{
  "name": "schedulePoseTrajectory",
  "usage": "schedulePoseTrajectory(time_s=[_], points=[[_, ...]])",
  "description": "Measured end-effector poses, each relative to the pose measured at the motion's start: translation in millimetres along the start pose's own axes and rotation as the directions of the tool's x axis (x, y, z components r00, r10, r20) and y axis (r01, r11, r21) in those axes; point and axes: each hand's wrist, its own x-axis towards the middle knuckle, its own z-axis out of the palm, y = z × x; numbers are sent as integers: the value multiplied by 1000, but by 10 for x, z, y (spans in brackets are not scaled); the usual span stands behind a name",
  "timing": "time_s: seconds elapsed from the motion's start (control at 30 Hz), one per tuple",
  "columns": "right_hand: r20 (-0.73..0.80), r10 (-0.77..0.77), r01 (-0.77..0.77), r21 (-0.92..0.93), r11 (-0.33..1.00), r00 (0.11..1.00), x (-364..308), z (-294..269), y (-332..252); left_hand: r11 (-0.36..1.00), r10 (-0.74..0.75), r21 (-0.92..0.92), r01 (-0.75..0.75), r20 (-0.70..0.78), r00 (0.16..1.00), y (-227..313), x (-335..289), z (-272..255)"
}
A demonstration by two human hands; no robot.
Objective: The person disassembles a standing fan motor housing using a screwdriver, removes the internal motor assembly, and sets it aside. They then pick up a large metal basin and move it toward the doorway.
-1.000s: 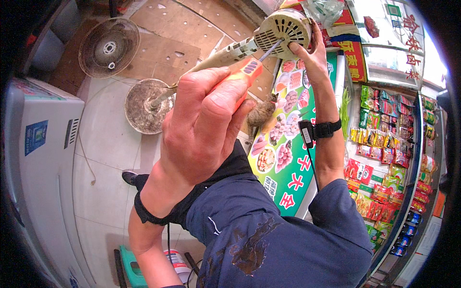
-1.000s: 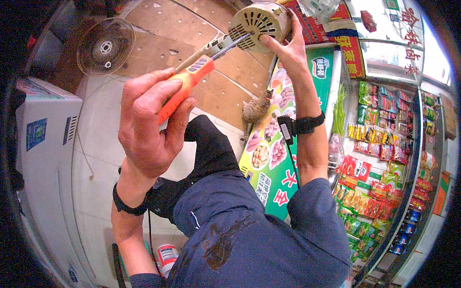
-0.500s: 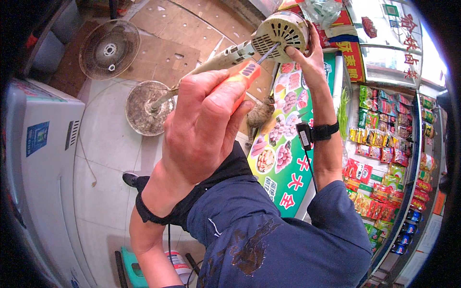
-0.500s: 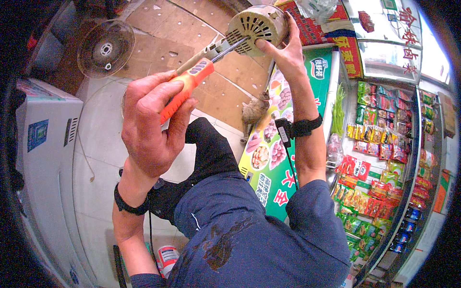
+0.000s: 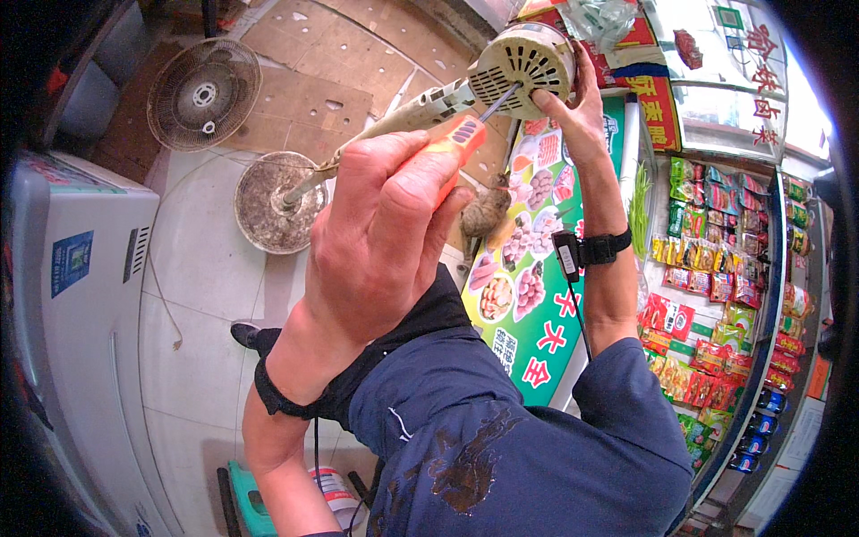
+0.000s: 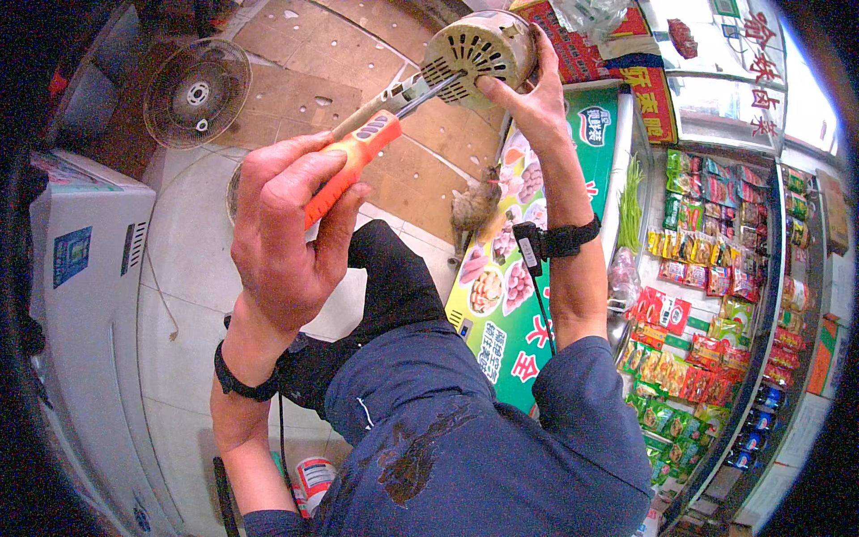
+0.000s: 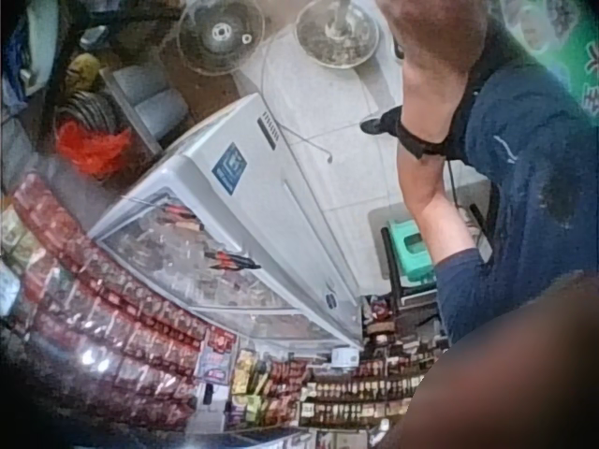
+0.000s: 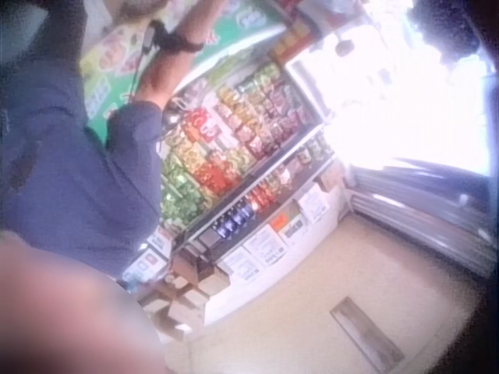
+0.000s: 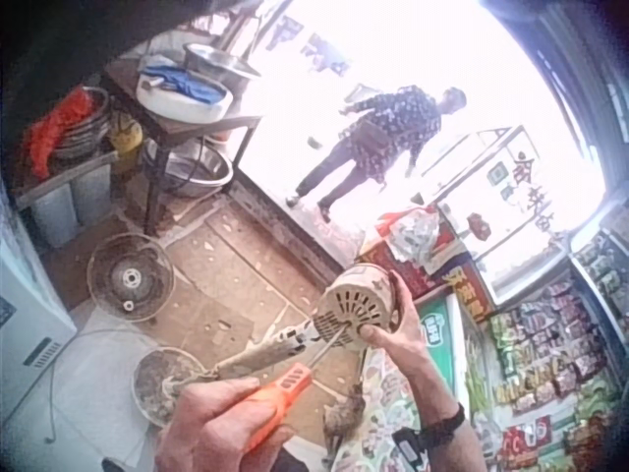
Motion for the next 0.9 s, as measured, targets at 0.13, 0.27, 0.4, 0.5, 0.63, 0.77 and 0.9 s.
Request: schedulePoseTrajectory(time_s=[0.13, 0.27, 0.4, 0.5, 0.63, 0.77, 0.9], points=[[-5, 18, -18, 40, 999, 1000, -13, 20, -26, 1000, -1, 12, 1, -5, 1000, -5, 16, -18], [1, 10, -10, 13, 1000, 1000, -7, 11, -37, 1000, 2, -2, -2, -7, 1000, -6, 26, -35], [-5, 4, -4, -8, 1000, 1000, 1, 2, -9, 1000, -5, -3, 5, -3, 1000, 0, 17, -59], [-9, 12, -12, 1, 1000, 1000, -1, -2, 20, 1000, -12, -3, 12, -6, 1000, 3, 3, -78], [-11, 1, -1, -30, 1000, 1000, 3, 16, 25, 999, -40, -4, 40, -5, 999, -24, -7, -118], [-17, -14, 13, -66, 998, 1000, -6, 41, -20, 998, -54, -11, 54, -11, 998, -80, -3, -149], [-24, -12, 11, -29, 1000, 1000, -11, 73, -59, 998, -60, -15, 60, -16, 998, -92, -9, -170]])
